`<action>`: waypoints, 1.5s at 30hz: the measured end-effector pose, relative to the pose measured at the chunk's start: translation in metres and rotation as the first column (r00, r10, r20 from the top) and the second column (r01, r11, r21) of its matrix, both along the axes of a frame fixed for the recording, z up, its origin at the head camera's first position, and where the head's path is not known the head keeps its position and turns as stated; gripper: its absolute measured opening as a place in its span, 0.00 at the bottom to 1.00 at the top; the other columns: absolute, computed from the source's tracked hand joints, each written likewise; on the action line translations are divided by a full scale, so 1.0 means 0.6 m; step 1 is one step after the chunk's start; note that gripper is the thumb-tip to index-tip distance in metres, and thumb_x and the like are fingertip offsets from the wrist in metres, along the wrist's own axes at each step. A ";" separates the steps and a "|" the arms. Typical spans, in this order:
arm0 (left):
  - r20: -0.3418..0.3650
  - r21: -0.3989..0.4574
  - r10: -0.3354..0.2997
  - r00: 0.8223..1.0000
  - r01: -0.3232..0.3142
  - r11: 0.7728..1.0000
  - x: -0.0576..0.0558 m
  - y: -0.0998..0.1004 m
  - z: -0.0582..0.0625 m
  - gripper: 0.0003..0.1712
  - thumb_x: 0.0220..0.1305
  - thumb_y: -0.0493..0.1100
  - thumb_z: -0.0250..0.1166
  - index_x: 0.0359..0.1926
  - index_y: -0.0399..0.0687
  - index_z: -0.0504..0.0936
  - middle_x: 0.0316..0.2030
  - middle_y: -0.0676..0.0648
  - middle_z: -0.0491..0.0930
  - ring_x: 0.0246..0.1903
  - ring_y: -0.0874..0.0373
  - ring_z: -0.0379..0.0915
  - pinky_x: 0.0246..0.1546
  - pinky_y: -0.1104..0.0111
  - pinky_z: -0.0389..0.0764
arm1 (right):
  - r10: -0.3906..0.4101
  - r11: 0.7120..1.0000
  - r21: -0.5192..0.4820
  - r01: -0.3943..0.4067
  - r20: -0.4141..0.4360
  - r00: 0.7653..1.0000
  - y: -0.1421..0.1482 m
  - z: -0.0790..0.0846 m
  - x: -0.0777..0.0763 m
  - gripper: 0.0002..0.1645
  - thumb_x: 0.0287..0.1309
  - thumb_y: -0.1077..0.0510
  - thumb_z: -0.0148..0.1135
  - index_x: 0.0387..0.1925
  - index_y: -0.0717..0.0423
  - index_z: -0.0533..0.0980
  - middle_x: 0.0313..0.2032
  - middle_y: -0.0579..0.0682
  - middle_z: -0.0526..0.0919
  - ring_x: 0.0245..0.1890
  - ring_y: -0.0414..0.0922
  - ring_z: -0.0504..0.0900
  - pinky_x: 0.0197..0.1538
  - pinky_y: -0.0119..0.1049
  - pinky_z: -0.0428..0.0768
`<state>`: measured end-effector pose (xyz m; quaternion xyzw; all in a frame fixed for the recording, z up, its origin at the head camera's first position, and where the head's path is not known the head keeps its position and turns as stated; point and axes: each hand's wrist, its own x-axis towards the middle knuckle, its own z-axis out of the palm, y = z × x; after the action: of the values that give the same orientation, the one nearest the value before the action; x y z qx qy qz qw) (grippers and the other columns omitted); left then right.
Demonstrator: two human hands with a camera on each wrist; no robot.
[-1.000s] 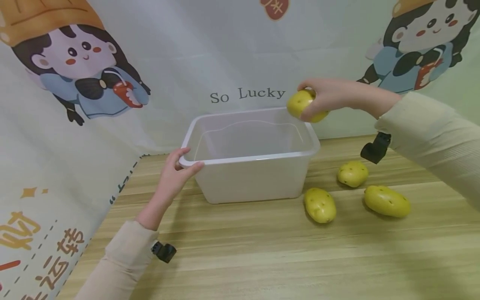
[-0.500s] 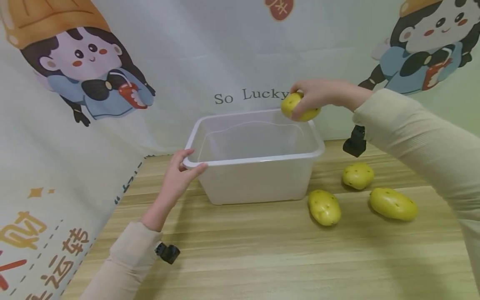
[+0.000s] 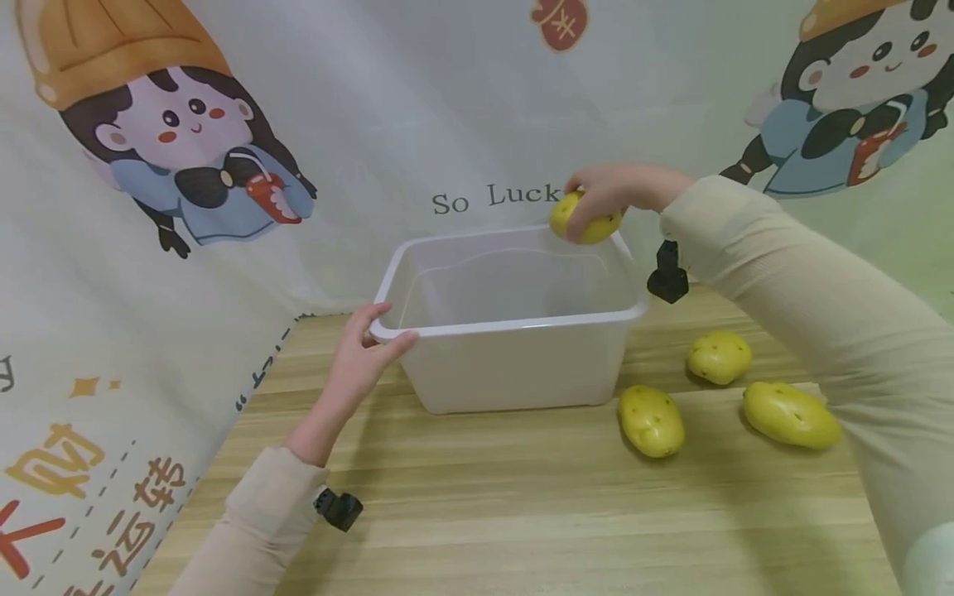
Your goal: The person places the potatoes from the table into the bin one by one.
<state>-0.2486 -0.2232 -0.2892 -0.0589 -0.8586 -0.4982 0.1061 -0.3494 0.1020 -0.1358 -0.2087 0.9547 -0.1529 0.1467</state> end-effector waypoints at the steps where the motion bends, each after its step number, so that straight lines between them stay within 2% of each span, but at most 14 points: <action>1: 0.000 -0.002 0.000 1.000 0.000 1.000 0.000 0.000 0.000 0.36 0.59 0.45 0.63 0.65 0.40 0.59 0.63 0.42 0.57 0.46 0.48 0.66 0.39 0.72 0.72 | 0.001 1.000 0.005 -0.001 -0.005 1.000 -0.002 -0.003 -0.004 0.41 0.47 0.51 0.60 0.62 0.60 0.57 0.48 0.56 0.67 0.42 0.48 0.67 0.41 0.37 0.69; 7: 0.008 0.008 0.002 1.000 -0.002 1.000 0.000 0.005 0.001 0.36 0.58 0.45 0.63 0.65 0.42 0.60 0.64 0.43 0.56 0.46 0.47 0.66 0.39 0.69 0.73 | 0.004 1.000 0.010 -0.004 -0.001 1.000 -0.010 -0.021 -0.025 0.35 0.46 0.52 0.61 0.56 0.61 0.63 0.41 0.54 0.69 0.36 0.46 0.68 0.37 0.34 0.70; 12: 0.001 0.025 0.002 1.000 -0.002 1.000 0.001 0.008 0.001 0.36 0.58 0.44 0.63 0.64 0.42 0.60 0.64 0.43 0.56 0.45 0.48 0.67 0.38 0.71 0.73 | 0.004 1.000 -0.003 -0.003 0.035 0.999 -0.020 -0.035 -0.034 0.33 0.46 0.53 0.61 0.55 0.62 0.65 0.40 0.53 0.70 0.33 0.44 0.70 0.33 0.31 0.72; 17: 0.005 0.038 0.009 1.000 -0.009 0.999 0.003 0.008 -0.005 0.36 0.58 0.45 0.64 0.65 0.43 0.60 0.64 0.44 0.55 0.46 0.48 0.66 0.39 0.69 0.73 | -0.009 1.000 0.028 0.008 0.044 0.999 -0.028 -0.049 -0.039 0.36 0.47 0.52 0.60 0.59 0.61 0.63 0.44 0.55 0.69 0.36 0.45 0.69 0.35 0.32 0.72; 23: 0.004 0.042 0.016 1.000 -0.016 0.999 0.004 0.005 -0.009 0.36 0.57 0.45 0.64 0.65 0.43 0.60 0.65 0.43 0.55 0.49 0.46 0.64 0.40 0.67 0.74 | -0.020 1.000 -0.014 0.022 0.125 0.992 -0.037 -0.062 -0.045 0.39 0.50 0.53 0.59 0.62 0.62 0.59 0.49 0.57 0.67 0.41 0.48 0.68 0.42 0.36 0.71; 32: 0.000 0.041 0.022 1.000 -0.022 0.999 0.006 0.002 -0.005 0.36 0.58 0.44 0.64 0.65 0.43 0.60 0.65 0.44 0.55 0.48 0.46 0.65 0.40 0.68 0.74 | -0.033 0.999 -0.004 0.034 0.148 0.988 -0.049 -0.076 -0.064 0.42 0.49 0.54 0.61 0.65 0.61 0.57 0.48 0.57 0.68 0.38 0.44 0.70 0.41 0.35 0.75; 40: -0.005 0.044 0.020 1.000 -0.019 0.999 0.003 -0.002 -0.003 0.36 0.58 0.44 0.64 0.65 0.43 0.60 0.65 0.44 0.54 0.48 0.47 0.66 0.39 0.69 0.73 | -0.022 1.000 -0.008 0.024 0.166 0.986 -0.063 -0.075 -0.071 0.45 0.51 0.53 0.60 0.67 0.61 0.53 0.54 0.59 0.66 0.43 0.46 0.69 0.45 0.38 0.75; 45: -0.002 0.049 0.020 1.000 -0.019 0.999 0.003 -0.003 -0.004 0.36 0.58 0.45 0.64 0.65 0.44 0.60 0.65 0.45 0.55 0.47 0.48 0.66 0.39 0.70 0.73 | -0.004 1.000 -0.012 0.006 0.165 0.986 -0.067 -0.081 -0.080 0.48 0.48 0.49 0.64 0.66 0.62 0.54 0.55 0.59 0.66 0.44 0.48 0.72 0.45 0.38 0.76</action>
<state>-0.2469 -0.2250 -0.2914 -0.0486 -0.8466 -0.5177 0.1134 -0.3976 0.0617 -0.1847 -0.1938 0.9389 -0.1758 0.2235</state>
